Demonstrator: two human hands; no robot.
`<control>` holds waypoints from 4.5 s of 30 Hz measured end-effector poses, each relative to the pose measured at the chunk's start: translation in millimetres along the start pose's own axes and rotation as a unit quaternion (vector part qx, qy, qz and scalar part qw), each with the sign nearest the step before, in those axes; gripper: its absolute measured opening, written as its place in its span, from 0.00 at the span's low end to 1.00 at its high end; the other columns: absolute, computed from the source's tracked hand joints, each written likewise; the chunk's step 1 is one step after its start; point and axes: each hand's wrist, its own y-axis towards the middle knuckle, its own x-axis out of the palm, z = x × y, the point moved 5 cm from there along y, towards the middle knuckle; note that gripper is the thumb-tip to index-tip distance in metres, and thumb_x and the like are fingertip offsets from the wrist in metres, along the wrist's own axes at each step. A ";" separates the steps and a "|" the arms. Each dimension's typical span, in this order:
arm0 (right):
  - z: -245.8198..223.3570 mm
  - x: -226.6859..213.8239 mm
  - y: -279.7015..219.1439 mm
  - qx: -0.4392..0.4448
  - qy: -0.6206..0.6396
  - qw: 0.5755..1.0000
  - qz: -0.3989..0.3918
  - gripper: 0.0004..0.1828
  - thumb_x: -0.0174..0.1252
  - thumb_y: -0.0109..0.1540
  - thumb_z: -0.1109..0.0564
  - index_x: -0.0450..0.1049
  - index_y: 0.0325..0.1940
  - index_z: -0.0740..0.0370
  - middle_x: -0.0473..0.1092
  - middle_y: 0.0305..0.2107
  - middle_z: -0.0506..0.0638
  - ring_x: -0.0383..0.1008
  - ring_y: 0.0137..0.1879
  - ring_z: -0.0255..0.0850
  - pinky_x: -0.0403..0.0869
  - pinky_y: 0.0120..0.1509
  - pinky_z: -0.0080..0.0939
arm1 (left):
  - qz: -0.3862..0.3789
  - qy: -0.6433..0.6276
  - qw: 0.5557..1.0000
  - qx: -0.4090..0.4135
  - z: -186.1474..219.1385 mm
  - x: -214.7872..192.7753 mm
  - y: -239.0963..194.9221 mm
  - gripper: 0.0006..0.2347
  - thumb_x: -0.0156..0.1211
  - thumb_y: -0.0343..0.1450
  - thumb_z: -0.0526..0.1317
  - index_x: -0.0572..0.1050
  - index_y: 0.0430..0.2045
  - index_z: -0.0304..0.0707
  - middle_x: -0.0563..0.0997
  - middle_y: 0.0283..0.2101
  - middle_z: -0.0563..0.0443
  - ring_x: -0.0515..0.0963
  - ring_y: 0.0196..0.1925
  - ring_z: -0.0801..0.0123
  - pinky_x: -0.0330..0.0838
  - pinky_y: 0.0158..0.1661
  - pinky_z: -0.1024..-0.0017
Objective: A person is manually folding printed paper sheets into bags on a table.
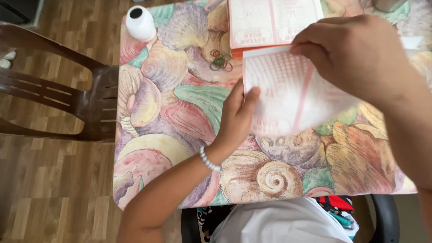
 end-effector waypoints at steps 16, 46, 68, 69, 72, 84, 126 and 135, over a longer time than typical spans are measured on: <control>-5.9 145.9 -45.6 0.159 0.258 0.932 -0.198 0.07 0.65 0.60 0.58 0.84 0.41 0.57 0.78 0.35 0.50 0.80 0.40 0.52 0.79 0.38 0.53 | -0.142 0.362 0.915 0.104 -50.3 -44.6 41.7 0.05 0.66 0.71 0.37 0.81 0.38 0.44 0.79 0.37 0.54 0.80 0.38 0.65 0.76 0.40 0.66; -29.8 113.1 -55.5 -0.052 0.081 0.984 -0.148 0.04 0.60 0.64 0.60 0.81 0.38 0.56 0.74 0.31 0.46 0.78 0.42 0.41 0.78 0.42 0.40 | -0.230 0.430 0.837 0.250 -47.4 -33.5 28.9 0.05 0.60 0.72 0.30 0.81 0.36 0.36 0.78 0.32 0.51 0.83 0.33 0.61 0.79 0.36 0.68; -49.5 109.1 -53.6 -0.164 -0.060 0.969 -0.177 0.04 0.59 0.63 0.58 0.79 0.36 0.55 0.70 0.25 0.44 0.70 0.33 0.35 0.75 0.41 0.34 | -0.257 0.549 0.702 0.375 -42.0 -13.3 13.9 0.07 0.58 0.68 0.27 0.83 0.31 0.37 0.69 0.25 0.59 0.74 0.28 0.70 0.68 0.30 0.69; -51.2 109.2 -53.7 -0.164 -0.060 0.969 -0.177 0.04 0.59 0.63 0.58 0.79 0.36 0.55 0.70 0.25 0.44 0.70 0.33 0.35 0.75 0.41 0.34 | -0.258 0.549 0.702 0.374 -42.3 -13.4 13.0 0.07 0.58 0.68 0.27 0.83 0.31 0.37 0.69 0.25 0.59 0.74 0.28 0.70 0.68 0.30 0.69; -53.9 107.6 -53.8 -0.154 -0.066 0.972 -0.162 0.04 0.60 0.63 0.57 0.80 0.40 0.54 0.71 0.26 0.44 0.72 0.33 0.35 0.76 0.40 0.35 | -0.254 0.562 0.691 0.376 -42.8 -12.5 10.5 0.06 0.59 0.66 0.27 0.82 0.24 0.37 0.69 0.25 0.58 0.73 0.27 0.68 0.67 0.30 0.68; -57.4 105.0 -49.8 -0.148 -0.076 0.970 -0.179 0.12 0.62 0.61 0.57 0.80 0.48 0.50 0.74 0.29 0.44 0.76 0.35 0.36 0.77 0.42 0.34 | -0.250 0.575 0.692 0.357 -28.6 -8.1 11.7 0.05 0.60 0.67 0.27 0.82 0.25 0.35 0.71 0.25 0.56 0.77 0.30 0.65 0.69 0.35 0.63; -18.5 112.6 -88.1 -0.151 -0.059 0.976 -0.148 0.08 0.55 0.65 0.60 0.74 0.31 0.55 0.65 0.30 0.40 0.70 0.39 0.36 0.73 0.45 0.35 | -0.172 0.750 0.595 0.232 -45.9 54.3 -28.0 0.15 0.52 0.71 0.36 0.77 0.49 0.24 0.74 0.52 0.34 0.73 0.60 0.47 0.62 0.67 0.47; -14.3 117.1 -96.1 -0.145 -0.091 0.974 -0.147 0.07 0.56 0.65 0.60 0.73 0.31 0.54 0.63 0.29 0.39 0.69 0.38 0.35 0.73 0.45 0.33 | -0.187 0.737 0.618 0.202 -57.9 56.6 -15.5 0.24 0.58 0.66 0.36 0.70 0.60 0.33 0.72 0.40 0.43 0.77 0.43 0.56 0.82 0.46 0.50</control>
